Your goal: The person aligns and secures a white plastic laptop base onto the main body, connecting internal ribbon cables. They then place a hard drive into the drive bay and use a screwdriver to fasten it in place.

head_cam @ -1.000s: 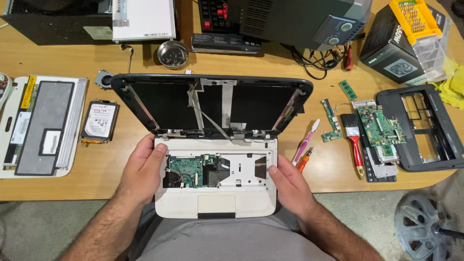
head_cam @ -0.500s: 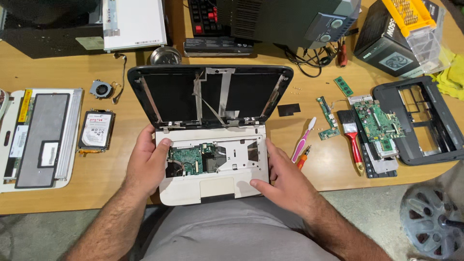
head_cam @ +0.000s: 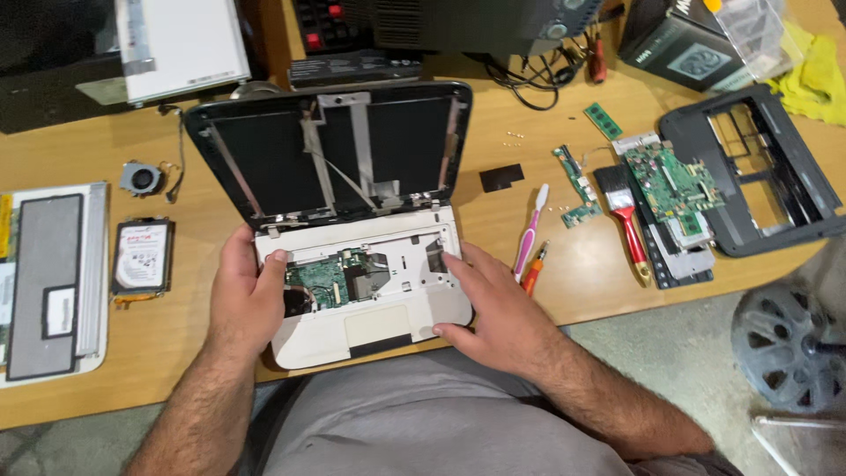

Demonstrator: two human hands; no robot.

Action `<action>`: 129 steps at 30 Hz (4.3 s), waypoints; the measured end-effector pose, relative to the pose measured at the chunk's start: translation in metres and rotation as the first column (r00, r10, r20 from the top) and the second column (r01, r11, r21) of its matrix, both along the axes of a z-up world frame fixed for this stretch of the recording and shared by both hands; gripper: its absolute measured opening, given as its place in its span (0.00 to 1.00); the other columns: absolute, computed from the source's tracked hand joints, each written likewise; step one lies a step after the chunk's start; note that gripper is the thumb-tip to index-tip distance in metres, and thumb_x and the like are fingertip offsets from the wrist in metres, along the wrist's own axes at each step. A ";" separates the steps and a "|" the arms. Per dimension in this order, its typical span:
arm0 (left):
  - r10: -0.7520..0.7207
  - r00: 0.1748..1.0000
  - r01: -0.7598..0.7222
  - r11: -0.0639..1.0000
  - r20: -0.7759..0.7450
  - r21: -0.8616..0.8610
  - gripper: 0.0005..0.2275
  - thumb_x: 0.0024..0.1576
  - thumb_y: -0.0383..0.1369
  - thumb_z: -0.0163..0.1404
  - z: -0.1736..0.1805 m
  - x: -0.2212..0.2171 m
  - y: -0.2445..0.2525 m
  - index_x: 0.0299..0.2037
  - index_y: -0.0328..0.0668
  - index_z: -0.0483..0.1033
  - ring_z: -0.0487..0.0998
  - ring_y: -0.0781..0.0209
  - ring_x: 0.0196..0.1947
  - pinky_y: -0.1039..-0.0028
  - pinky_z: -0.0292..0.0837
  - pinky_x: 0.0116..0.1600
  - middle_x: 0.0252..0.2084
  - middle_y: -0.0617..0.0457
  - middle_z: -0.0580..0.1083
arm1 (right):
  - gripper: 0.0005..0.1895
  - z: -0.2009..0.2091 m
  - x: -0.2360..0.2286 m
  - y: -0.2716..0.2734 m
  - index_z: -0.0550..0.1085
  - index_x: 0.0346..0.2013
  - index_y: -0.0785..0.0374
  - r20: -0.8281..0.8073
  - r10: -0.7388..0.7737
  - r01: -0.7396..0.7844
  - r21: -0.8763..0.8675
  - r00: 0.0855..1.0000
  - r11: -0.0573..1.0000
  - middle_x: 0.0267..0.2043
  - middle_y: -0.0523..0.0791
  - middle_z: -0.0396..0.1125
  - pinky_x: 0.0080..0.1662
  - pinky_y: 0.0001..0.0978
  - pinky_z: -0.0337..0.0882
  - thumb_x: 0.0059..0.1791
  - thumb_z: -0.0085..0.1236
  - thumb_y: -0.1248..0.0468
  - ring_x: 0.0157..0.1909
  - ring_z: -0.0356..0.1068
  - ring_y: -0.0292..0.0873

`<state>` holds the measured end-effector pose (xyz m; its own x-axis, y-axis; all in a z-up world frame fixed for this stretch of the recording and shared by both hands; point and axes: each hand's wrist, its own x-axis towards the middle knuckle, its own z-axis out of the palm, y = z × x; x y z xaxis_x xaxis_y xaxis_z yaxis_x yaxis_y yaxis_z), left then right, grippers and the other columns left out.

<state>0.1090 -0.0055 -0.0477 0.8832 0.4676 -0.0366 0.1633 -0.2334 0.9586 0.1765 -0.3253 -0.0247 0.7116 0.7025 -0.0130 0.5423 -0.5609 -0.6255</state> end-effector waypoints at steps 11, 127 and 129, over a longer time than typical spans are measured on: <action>0.039 0.999 -0.044 0.984 0.029 0.175 0.25 0.59 0.19 0.52 -0.006 -0.007 -0.008 0.67 0.28 0.59 0.72 0.49 0.53 0.60 0.71 0.59 0.52 0.36 0.69 | 0.26 -0.023 0.011 -0.050 0.76 0.55 0.45 0.505 -0.067 0.178 -0.174 0.860 0.968 0.58 0.46 0.66 0.59 0.48 0.62 0.44 0.65 0.46 0.60 0.65 0.50; -0.053 0.743 -0.349 0.819 0.667 0.454 0.10 0.63 0.08 0.48 0.056 -0.080 0.159 0.44 0.31 0.69 0.67 0.57 0.31 0.69 0.64 0.35 0.37 0.42 0.70 | 0.08 -0.029 0.110 0.069 0.81 0.33 0.44 0.286 0.582 -0.495 -0.324 0.761 0.806 0.32 0.34 0.73 0.44 0.51 0.61 0.45 0.56 0.52 0.41 0.70 0.49; 0.037 0.947 -0.251 0.706 0.319 0.662 0.07 0.62 0.12 0.58 0.061 -0.077 0.134 0.44 0.28 0.78 0.74 0.57 0.35 0.72 0.74 0.41 0.40 0.40 0.76 | 0.12 -0.038 0.114 0.063 0.81 0.37 0.40 0.294 0.573 -0.449 -0.396 0.765 0.801 0.38 0.32 0.74 0.51 0.50 0.62 0.46 0.52 0.48 0.48 0.71 0.45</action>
